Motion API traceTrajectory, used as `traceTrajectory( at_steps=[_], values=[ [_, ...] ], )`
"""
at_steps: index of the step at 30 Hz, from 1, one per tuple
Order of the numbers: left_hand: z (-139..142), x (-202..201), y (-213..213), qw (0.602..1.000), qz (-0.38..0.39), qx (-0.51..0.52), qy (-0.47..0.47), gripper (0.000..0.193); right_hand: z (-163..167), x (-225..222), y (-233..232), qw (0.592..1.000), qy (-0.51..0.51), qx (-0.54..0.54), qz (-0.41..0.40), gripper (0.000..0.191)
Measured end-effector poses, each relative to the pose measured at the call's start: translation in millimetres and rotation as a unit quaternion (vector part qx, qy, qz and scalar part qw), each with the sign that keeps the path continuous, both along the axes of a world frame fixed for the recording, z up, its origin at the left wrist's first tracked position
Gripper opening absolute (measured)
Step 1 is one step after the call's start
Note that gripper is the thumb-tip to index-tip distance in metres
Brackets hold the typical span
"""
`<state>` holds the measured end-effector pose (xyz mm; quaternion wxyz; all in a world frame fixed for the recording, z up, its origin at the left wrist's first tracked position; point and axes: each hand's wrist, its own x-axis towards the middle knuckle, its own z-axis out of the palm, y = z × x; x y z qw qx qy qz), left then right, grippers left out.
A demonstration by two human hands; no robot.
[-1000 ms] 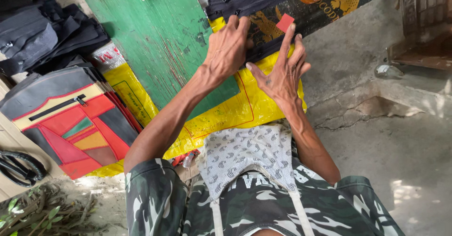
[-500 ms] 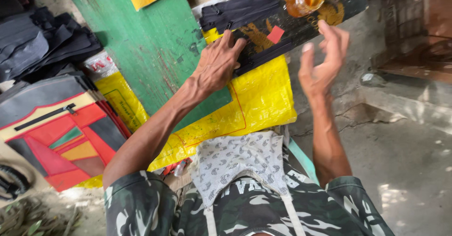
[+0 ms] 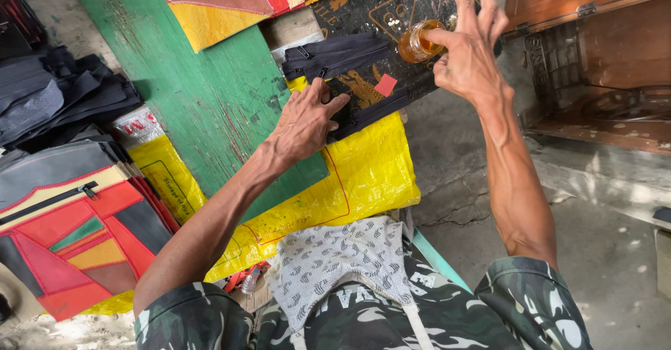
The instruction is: The person aligns black zippers along the top edges of colorful fabric panels on the workbench, pinching and pressing the zipper tape into place by hand, then stacks the finished panels with other completed pieces on the table.
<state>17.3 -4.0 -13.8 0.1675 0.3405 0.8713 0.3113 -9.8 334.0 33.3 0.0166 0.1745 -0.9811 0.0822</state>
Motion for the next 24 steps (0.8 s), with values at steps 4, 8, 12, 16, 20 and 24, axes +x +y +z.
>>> traceTrajectory(
  at_steps=[4,8,12,16,20,24],
  values=[
    [0,1,0,1.0,-0.001,-0.003,-0.002,0.063,1,1,-3,0.999,-0.001,-0.05,-0.021,0.042],
    [-1,0,0,1.0,0.003,-0.001,-0.001,0.063,14,22,0,0.974,-0.003,-0.203,-0.098,0.049],
    [-1,1,0,1.0,-0.003,-0.001,0.004,0.063,19,37,-2,0.97,-0.017,-0.212,-0.114,0.053],
    [-2,2,0,1.0,0.002,0.001,0.004,0.064,26,46,-14,0.984,0.01,-0.149,-0.101,0.053],
    [-2,1,-1,1.0,0.003,0.007,0.002,0.064,43,49,-33,0.997,0.058,-0.022,-0.045,0.052],
    [-3,2,-1,1.0,-0.002,0.02,0.019,0.064,64,60,-33,0.96,-0.005,-0.28,0.027,0.042]
  ],
)
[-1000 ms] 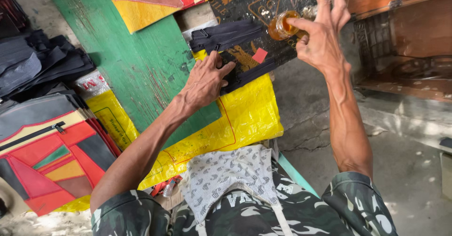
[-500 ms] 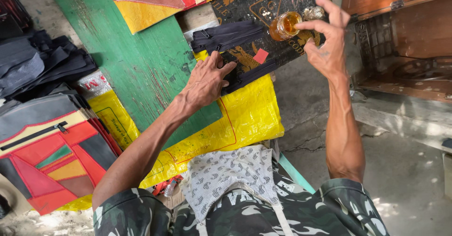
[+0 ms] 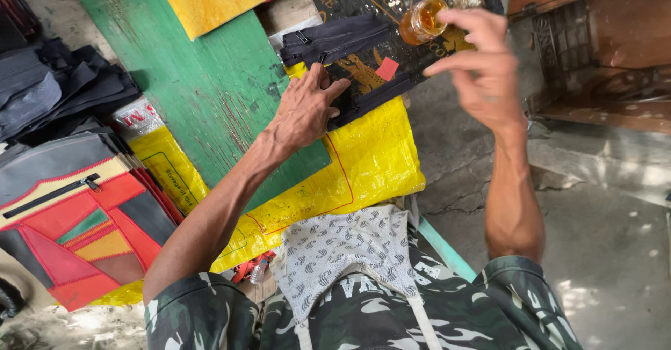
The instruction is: The person aligns black zippers along the top edges of colorful fabric panels on the workbench, pinching and pressing the zipper tape into place by hand, then stacks the finished panels with other completed pieces on the table.
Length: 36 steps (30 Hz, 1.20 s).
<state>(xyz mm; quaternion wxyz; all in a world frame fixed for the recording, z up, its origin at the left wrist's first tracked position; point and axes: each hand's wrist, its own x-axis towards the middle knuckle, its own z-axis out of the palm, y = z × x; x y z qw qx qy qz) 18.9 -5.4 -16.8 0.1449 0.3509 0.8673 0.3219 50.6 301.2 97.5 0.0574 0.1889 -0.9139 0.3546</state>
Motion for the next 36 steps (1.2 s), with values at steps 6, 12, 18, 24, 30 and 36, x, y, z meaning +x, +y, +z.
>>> traceTrajectory(
  at_steps=[6,12,18,24,30,36],
  values=[
    [0,-1,1,1.0,0.004,-0.007,-0.007,0.062,-49,58,-23,0.837,-0.043,-0.526,-0.144,0.043],
    [1,1,1,1.0,0.002,-0.014,0.012,0.062,-130,108,-47,0.862,-0.21,-0.42,-0.194,0.049],
    [2,1,1,1.0,0.001,-0.018,0.0,0.063,-141,103,-33,0.89,-0.244,-0.332,-0.194,0.054],
    [2,0,1,1.0,0.003,-0.012,0.009,0.064,-138,98,-38,0.894,-0.242,-0.33,-0.184,0.052],
    [2,1,1,1.0,0.001,-0.021,0.003,0.062,-134,98,-40,0.891,-0.252,-0.327,-0.19,0.051],
    [3,0,1,1.0,0.001,-0.018,0.002,0.062,-123,98,-47,0.884,-0.297,-0.279,-0.228,0.052]
  ],
)
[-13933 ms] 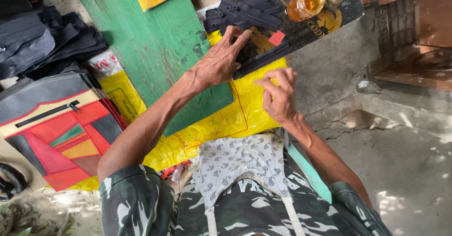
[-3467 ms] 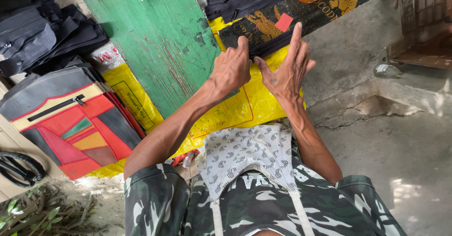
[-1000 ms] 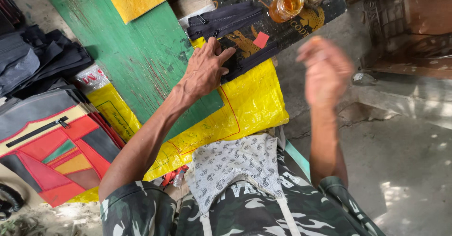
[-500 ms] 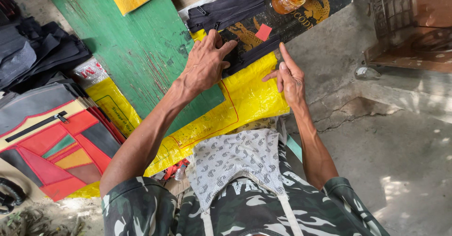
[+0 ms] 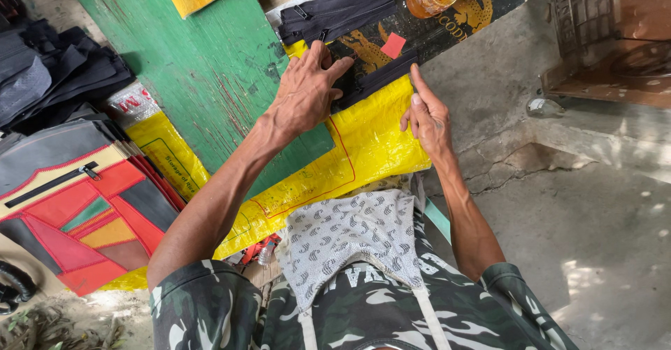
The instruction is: The person aligns black zippers along the top edges of colorful fabric panels on the workbench, pinching and pressing the zipper tape into place by hand, then stacks the finished panels with other completed pieces on the table.
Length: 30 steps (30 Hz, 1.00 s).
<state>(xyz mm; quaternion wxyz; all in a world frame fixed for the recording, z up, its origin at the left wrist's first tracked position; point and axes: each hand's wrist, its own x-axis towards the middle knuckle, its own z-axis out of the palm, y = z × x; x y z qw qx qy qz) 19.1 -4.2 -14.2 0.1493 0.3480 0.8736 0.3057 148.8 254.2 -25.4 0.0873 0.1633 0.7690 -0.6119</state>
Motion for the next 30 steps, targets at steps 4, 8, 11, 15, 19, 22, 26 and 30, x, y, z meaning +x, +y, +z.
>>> traceTrajectory(
  at_steps=[4,8,11,15,19,22,26,30],
  values=[
    [-1,0,0,1.0,0.0,0.001,0.001,0.063,8,4,-11,0.997,0.008,0.055,0.05,0.049],
    [-2,0,-1,1.0,0.003,0.009,0.002,0.065,9,6,-21,0.983,0.0,0.154,0.099,0.048],
    [-3,1,-1,1.0,0.003,0.013,0.008,0.065,6,9,-28,0.968,0.01,0.215,0.13,0.048],
    [-5,0,-1,1.0,0.005,0.019,-0.002,0.065,4,12,-37,0.942,0.109,0.265,0.174,0.048],
    [-11,-3,-4,0.999,0.002,0.038,-0.021,0.065,8,12,-47,0.92,0.141,0.301,0.209,0.05],
    [-14,-7,-6,0.999,-0.003,0.049,-0.021,0.06,15,10,-52,0.905,0.166,0.311,0.239,0.051],
    [-13,-6,-4,0.998,0.011,0.047,-0.03,0.064,23,7,-58,0.884,0.134,0.353,0.275,0.055],
    [-6,-4,-2,0.999,0.008,0.024,-0.039,0.068,26,6,-63,0.862,0.154,0.386,0.289,0.06]
  ],
)
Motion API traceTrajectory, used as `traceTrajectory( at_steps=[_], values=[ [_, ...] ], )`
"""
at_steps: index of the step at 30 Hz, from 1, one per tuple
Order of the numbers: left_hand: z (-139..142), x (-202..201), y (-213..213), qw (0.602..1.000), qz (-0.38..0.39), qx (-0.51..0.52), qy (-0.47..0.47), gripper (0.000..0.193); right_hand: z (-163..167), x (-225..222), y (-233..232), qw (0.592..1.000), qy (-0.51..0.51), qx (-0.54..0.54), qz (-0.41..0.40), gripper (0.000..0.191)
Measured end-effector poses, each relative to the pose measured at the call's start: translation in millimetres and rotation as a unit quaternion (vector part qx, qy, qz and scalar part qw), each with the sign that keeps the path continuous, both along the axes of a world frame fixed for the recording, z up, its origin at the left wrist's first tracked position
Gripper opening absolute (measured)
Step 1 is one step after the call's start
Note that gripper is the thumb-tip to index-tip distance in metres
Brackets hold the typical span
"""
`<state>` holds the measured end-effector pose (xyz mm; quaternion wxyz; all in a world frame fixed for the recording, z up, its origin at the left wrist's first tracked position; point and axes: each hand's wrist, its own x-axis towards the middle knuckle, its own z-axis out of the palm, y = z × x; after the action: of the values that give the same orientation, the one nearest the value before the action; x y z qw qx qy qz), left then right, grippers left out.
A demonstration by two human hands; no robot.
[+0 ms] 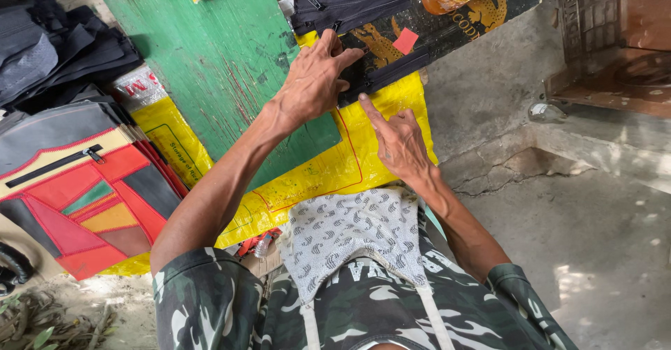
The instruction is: The person aligns black zippers along the top edges of colorful fabric panels on the workbench, pinching and pressing the zipper tape into place by hand, then stacks the finished panels with other completed pieces on the table.
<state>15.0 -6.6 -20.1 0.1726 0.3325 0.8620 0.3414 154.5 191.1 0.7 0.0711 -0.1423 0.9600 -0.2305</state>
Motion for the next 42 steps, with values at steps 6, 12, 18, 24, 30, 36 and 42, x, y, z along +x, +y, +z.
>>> traceTrajectory(
  at_steps=[6,12,18,24,30,36,42],
  values=[
    [4,-2,-2,1.0,0.003,0.002,-0.003,0.068,-4,1,-7,1.0,0.013,-0.017,0.021,0.058],
    [-3,0,-2,1.0,0.008,0.022,0.005,0.069,-2,2,2,0.996,0.031,-0.063,-0.06,0.051],
    [-7,-2,-1,1.0,0.001,0.012,0.0,0.068,-3,1,-16,0.999,0.029,-0.007,0.014,0.065],
    [-12,0,1,1.0,0.008,0.006,0.009,0.069,-1,4,-34,1.0,0.011,0.0,-0.007,0.062],
    [-14,-1,1,1.0,0.0,0.004,0.013,0.069,6,5,-31,0.999,0.042,0.006,-0.013,0.053],
    [-11,-1,0,1.0,0.001,0.007,0.009,0.068,7,-5,-24,0.998,0.036,0.046,0.032,0.065],
    [-9,-2,-2,1.0,0.001,0.014,0.009,0.069,10,-3,-22,0.998,0.054,0.029,0.022,0.061]
  ],
)
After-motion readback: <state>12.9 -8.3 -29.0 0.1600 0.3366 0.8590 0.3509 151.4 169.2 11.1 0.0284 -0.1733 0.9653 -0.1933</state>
